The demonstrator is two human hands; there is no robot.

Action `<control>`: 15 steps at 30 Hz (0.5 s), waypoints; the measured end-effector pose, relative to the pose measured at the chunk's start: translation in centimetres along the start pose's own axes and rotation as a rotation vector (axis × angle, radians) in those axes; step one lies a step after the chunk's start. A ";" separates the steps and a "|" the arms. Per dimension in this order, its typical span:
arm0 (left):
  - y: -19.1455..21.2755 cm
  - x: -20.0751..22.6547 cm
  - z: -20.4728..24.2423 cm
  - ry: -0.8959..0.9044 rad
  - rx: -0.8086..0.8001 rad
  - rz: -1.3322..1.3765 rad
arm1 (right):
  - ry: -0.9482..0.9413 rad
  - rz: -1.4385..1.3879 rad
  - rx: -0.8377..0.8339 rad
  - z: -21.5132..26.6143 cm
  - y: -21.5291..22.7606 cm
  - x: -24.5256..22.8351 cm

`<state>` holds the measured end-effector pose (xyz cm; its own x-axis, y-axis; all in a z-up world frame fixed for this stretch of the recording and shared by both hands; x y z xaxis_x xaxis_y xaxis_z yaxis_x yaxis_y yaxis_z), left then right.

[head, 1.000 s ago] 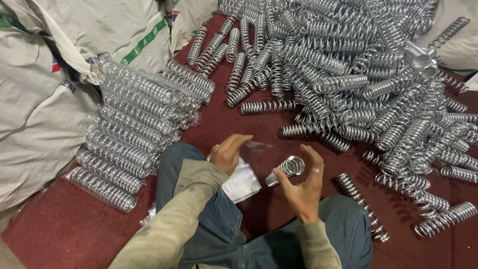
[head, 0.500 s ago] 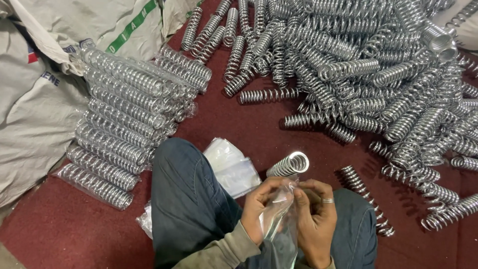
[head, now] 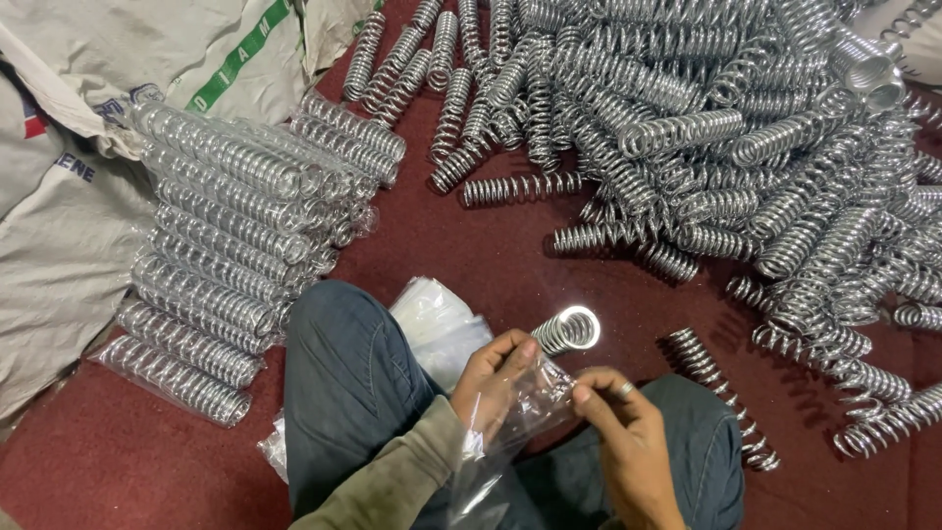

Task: The person is sitting on the floor, picking up metal springs one by one and placing them into clear plastic bags.

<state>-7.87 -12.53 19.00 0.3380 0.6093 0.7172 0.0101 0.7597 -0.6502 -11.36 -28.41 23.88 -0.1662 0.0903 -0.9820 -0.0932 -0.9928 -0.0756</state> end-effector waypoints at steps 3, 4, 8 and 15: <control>0.0 1.0 -2.4 -0.246 -0.033 -0.499 | 0.318 0.470 0.020 -2.5 0.4 -3.9; -0.3 1.0 -2.7 -0.240 -0.033 -0.497 | 0.312 0.471 0.021 -3.5 0.7 -4.1; -0.8 1.5 -6.0 -0.267 -0.037 -0.622 | 0.190 0.704 -0.027 -8.1 1.4 -2.6; 2.2 -2.9 -11.9 0.145 0.013 -0.534 | -0.142 0.138 -0.023 -12.1 3.6 4.1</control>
<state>2.36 -15.27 12.54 0.4151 0.1013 0.9041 0.2049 0.9579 -0.2014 -0.51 -32.54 17.47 -0.3127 -0.0379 -0.9491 -0.0375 -0.9979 0.0522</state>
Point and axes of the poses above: each hand's wrist, its own z-axis away from the middle knuckle, its own y-axis out of the back of the hand, x = y × z, the point moved 4 cm from there along -z, towards the middle knuckle
